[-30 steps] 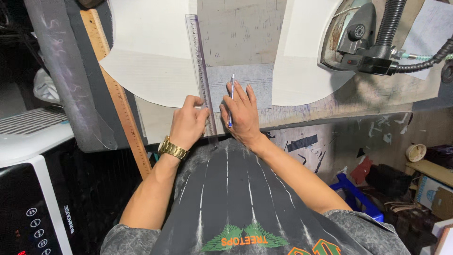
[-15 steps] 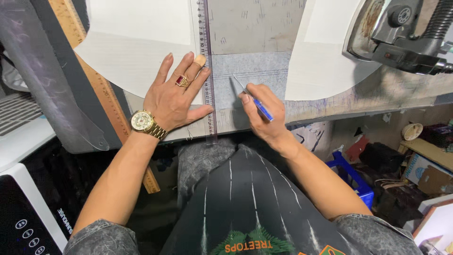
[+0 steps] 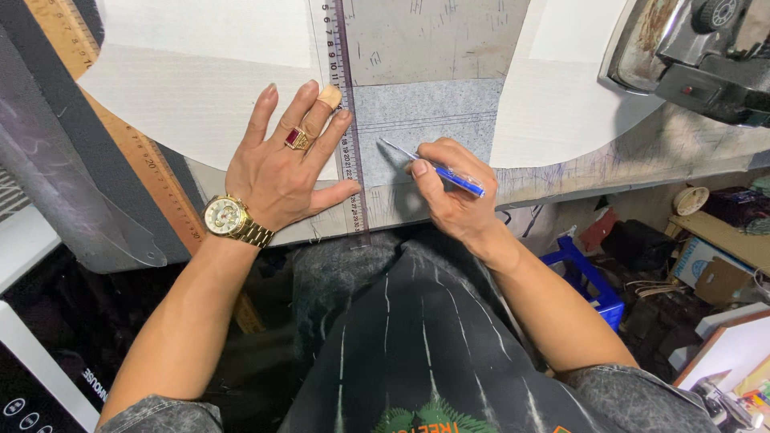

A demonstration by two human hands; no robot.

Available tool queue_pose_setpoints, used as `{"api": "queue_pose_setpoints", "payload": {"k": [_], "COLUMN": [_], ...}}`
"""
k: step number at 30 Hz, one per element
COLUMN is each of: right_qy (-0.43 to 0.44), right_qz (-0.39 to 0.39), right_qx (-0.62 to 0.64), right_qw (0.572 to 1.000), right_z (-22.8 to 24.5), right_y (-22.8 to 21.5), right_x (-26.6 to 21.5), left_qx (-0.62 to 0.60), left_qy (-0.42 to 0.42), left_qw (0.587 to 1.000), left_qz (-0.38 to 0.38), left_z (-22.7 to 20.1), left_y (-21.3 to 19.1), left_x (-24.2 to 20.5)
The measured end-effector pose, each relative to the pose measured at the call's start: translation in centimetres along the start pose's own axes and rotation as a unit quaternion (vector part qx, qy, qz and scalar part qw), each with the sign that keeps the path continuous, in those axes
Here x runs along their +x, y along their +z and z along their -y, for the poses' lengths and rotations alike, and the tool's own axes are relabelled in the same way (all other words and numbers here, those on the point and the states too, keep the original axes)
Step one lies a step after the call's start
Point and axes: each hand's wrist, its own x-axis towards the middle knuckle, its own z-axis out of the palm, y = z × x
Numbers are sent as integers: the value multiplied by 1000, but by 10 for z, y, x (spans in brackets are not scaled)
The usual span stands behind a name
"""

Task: The person irons a piece of white paper, then uses a ruler and pen to mark measurements on a piece of denim fabric. They iron the fabric again, continue marking lines, and finally cut the fabric along the marked lines using shears.

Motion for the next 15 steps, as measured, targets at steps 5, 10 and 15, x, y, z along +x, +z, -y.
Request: {"api": "queue_pose_setpoints", "payload": {"k": [5, 10, 15], "right_qy": [5, -1, -4], "right_qz": [11, 31, 68], "right_qx": [-15, -32, -47], "right_qw": [1000, 999, 997], "right_z": [2, 8, 9], "right_y": [1, 3, 6], "right_x": [5, 17, 29], "left_qx": [-17, -6, -13], "left_qy": [1, 3, -3], "left_qw": [1000, 1000, 1000], "left_qz": [-2, -3, -1], "left_z": [1, 1, 0], "left_y": [-1, -1, -2], "left_x": [1, 1, 2]}}
